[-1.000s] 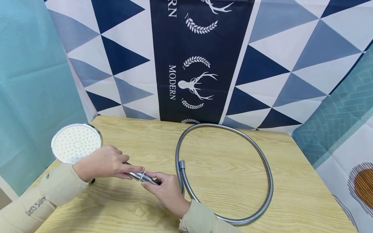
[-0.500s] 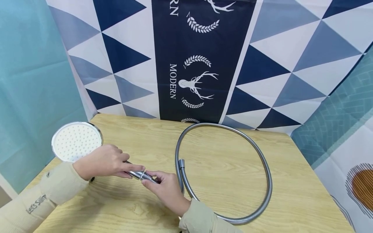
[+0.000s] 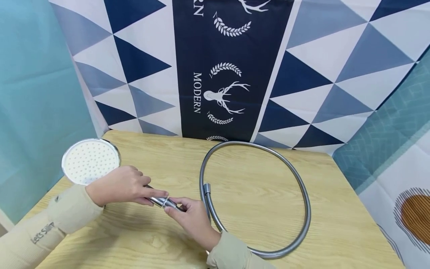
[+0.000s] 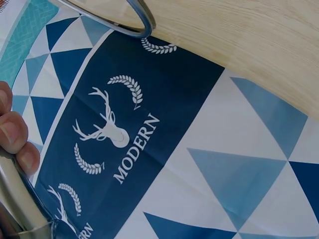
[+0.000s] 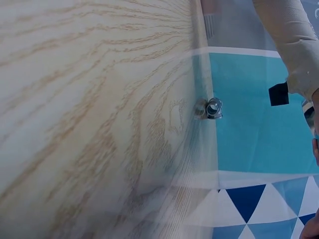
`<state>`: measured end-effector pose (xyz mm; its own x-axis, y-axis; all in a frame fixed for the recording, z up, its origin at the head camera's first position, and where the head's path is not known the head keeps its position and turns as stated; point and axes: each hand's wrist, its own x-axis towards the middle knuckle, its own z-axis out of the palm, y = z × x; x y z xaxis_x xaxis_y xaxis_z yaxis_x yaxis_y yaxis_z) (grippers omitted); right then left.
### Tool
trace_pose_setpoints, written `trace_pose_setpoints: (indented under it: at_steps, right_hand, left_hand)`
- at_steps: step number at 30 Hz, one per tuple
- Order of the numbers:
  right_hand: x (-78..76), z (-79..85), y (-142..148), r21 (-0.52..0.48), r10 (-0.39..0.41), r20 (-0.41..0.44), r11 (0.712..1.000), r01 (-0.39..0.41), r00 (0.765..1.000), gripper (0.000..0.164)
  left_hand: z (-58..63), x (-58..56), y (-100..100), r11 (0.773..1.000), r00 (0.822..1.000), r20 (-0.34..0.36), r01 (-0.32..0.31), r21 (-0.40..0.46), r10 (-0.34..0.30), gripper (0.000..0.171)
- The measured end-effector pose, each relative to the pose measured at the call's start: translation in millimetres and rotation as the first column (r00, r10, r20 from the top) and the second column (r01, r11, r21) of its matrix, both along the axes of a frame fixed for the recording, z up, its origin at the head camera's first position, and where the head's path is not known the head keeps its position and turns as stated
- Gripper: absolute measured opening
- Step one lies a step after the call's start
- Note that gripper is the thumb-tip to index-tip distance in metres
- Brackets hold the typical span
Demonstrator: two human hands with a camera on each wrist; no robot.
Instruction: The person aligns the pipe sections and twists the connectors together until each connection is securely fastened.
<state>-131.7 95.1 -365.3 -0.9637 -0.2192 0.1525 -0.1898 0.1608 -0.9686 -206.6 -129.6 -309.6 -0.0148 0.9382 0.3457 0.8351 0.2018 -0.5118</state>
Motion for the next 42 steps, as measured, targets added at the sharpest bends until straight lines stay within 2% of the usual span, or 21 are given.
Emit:
trace_pose_setpoints:
  at_steps: [7, 14, 18, 23, 32, 37, 42]
  right_hand:
    - [-2.0, 0.5, 3.3, 0.013, 0.046, -0.015, 0.999, -0.046, 0.999, 0.029]
    - [-5.0, 1.1, 5.7, 0.020, 0.148, -0.038, 0.989, -0.148, 0.988, 0.025]
    - [-6.2, 1.4, 5.7, -0.004, 0.174, -0.018, 0.985, -0.174, 0.985, 0.023]
    - [-7.7, 1.1, 6.0, -0.038, 0.190, 0.009, 0.981, -0.190, 0.982, 0.022]
    - [-8.3, 1.6, 6.3, -0.031, 0.201, 0.037, 0.979, -0.199, 0.979, 0.023]
    - [-7.7, 2.8, 7.0, -0.042, 0.216, 0.062, 0.976, -0.213, 0.974, 0.023]
    - [-7.4, 3.9, 7.7, -0.033, 0.232, 0.063, 0.973, -0.231, 0.971, 0.026]
  left_hand:
    - [-0.4, -0.5, 1.0, 1.000, 1.000, 0.013, -0.015, -0.014, 0.015, 0.039]
    - [-2.1, -0.5, 0.1, 1.000, 1.000, 0.027, -0.003, -0.009, 0.003, 0.041]
    - [-1.7, -0.4, -0.5, 1.000, 0.999, 0.033, 0.004, -0.013, -0.004, 0.039]
    - [-1.3, -0.3, 0.4, 1.000, 0.999, 0.035, 0.013, -0.010, -0.012, 0.041]
    - [-1.7, 0.0, 1.2, 1.000, 0.999, 0.019, 0.028, 0.003, -0.028, 0.041]
    - [-2.3, -0.3, 0.9, 0.999, 0.999, 0.031, 0.037, 0.013, -0.038, 0.026]
    - [-2.4, 0.1, 0.4, 0.999, 0.999, 0.025, 0.032, 0.013, -0.033, 0.026]
